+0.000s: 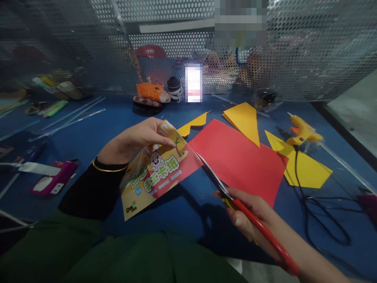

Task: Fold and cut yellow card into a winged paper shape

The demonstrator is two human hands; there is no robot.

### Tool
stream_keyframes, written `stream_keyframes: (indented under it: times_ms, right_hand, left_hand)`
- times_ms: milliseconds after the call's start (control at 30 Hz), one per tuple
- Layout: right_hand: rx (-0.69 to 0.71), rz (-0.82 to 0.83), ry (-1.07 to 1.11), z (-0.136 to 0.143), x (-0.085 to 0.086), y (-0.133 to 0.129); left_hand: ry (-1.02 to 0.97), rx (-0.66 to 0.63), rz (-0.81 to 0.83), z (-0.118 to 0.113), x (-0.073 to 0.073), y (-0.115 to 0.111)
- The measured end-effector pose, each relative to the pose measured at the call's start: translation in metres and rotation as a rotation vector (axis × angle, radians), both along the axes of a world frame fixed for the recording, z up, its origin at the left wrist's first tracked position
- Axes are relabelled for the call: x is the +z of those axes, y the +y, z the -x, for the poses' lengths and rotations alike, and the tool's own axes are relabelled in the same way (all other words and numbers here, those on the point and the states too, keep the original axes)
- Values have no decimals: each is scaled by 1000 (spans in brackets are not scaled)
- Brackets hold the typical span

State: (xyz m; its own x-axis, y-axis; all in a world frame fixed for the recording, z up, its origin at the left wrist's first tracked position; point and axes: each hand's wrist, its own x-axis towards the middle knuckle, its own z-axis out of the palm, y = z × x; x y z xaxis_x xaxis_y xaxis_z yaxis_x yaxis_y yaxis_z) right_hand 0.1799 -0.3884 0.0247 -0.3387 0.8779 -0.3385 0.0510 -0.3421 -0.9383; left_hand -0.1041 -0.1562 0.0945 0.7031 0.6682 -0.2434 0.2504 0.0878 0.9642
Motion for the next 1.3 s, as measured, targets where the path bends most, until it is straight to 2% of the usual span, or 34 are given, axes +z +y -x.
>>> stream_keyframes:
  times_ms: [400, 633, 733, 1067, 1300]
  right_hand:
    - [-18, -40, -13, 2, -2, -1]
    - [-139, 23, -102, 17, 20, 2]
    - [-148, 19, -149, 21, 25, 4]
    - [-6, 14, -39, 11, 7, -3]
    - [-63, 27, -53, 19, 7, -7]
  left_hand:
    - [7, -12, 14, -1, -1, 0]
    - [-1, -5, 2, -2, -2, 0]
    - [0, 5, 16, -3, 0, -1]
    - [7, -47, 7, -1, -4, 0]
    - [121, -30, 13, -3, 1, -5]
